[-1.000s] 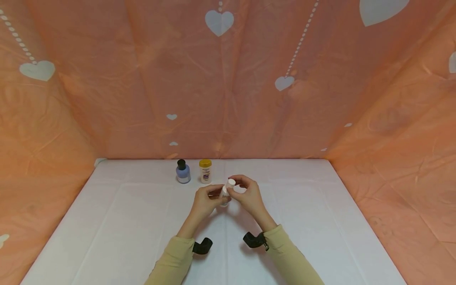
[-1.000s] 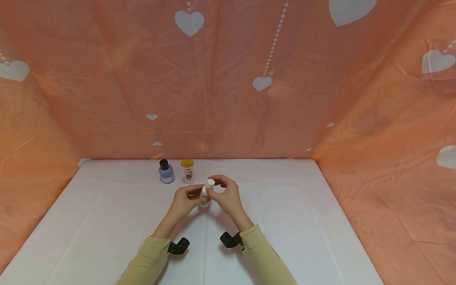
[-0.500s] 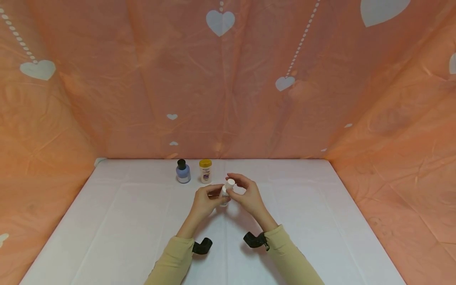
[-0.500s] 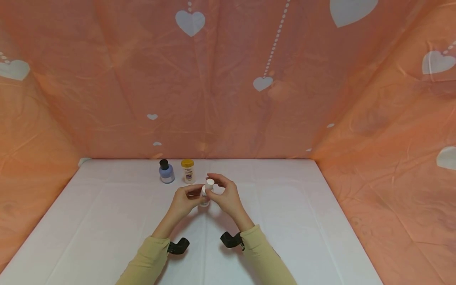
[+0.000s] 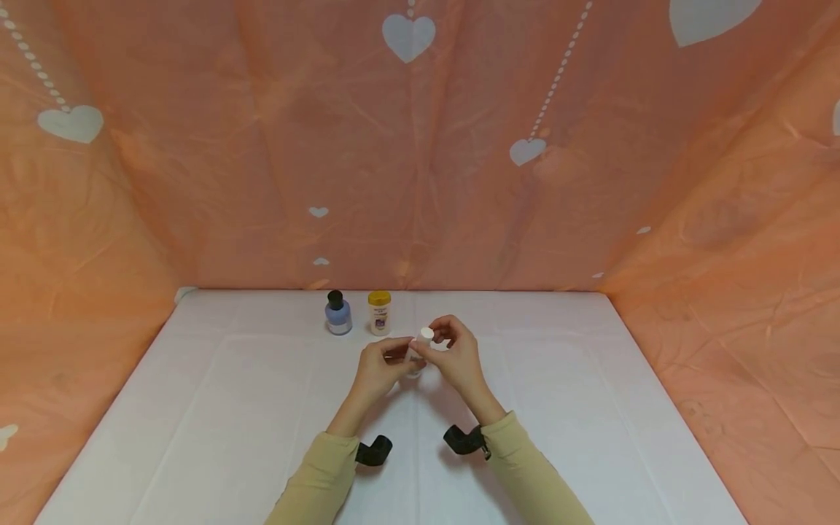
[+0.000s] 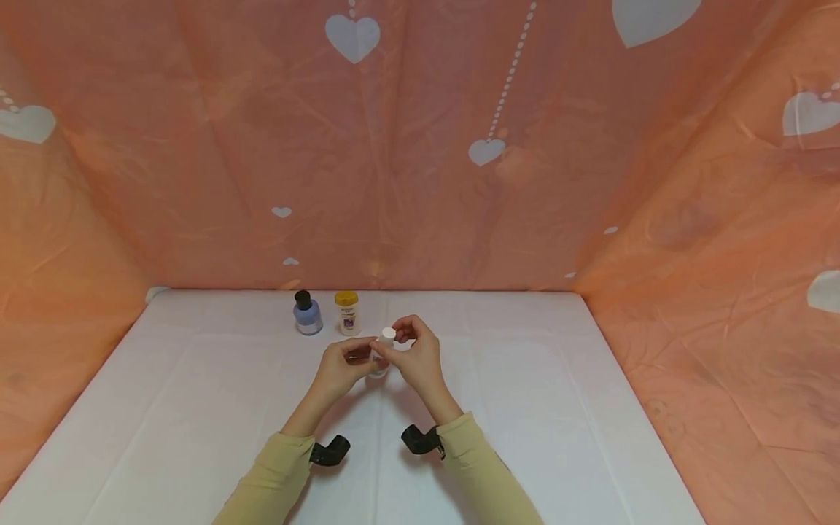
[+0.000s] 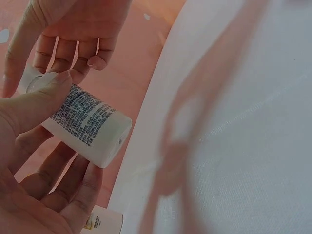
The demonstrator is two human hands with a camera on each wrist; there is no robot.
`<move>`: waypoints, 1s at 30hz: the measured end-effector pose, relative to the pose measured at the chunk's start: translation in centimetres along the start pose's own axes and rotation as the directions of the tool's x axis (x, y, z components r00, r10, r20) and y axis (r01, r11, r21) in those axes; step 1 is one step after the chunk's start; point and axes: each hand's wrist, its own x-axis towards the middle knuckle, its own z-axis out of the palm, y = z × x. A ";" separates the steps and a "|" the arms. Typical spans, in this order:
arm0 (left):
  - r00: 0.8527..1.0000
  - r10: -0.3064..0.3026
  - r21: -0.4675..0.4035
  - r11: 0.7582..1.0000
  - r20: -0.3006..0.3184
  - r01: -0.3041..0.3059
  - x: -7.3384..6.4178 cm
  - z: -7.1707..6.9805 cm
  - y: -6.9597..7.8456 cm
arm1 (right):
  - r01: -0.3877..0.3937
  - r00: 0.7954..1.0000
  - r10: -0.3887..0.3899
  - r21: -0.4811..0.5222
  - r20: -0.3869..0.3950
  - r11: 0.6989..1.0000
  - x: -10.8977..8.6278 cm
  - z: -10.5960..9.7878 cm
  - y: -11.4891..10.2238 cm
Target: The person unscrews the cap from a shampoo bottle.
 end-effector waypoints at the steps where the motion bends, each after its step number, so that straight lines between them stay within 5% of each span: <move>1: 1.000 0.001 -0.004 1.000 0.001 -0.001 0.0 0.0 0.0 | 0.000 1.000 0.000 -0.008 0.002 1.000 0.0 0.0 0.0; 13: 1.000 0.004 -0.068 0.998 0.028 -0.002 0.3 0.2 0.0 | 0.030 0.999 -0.029 -0.045 0.025 0.999 0.0 -0.6 -0.4; 30: 0.999 -0.007 -0.048 0.999 0.040 0.009 0.3 0.2 -0.3 | 0.082 0.995 -0.078 -0.056 0.062 0.995 0.1 -1.1 -1.0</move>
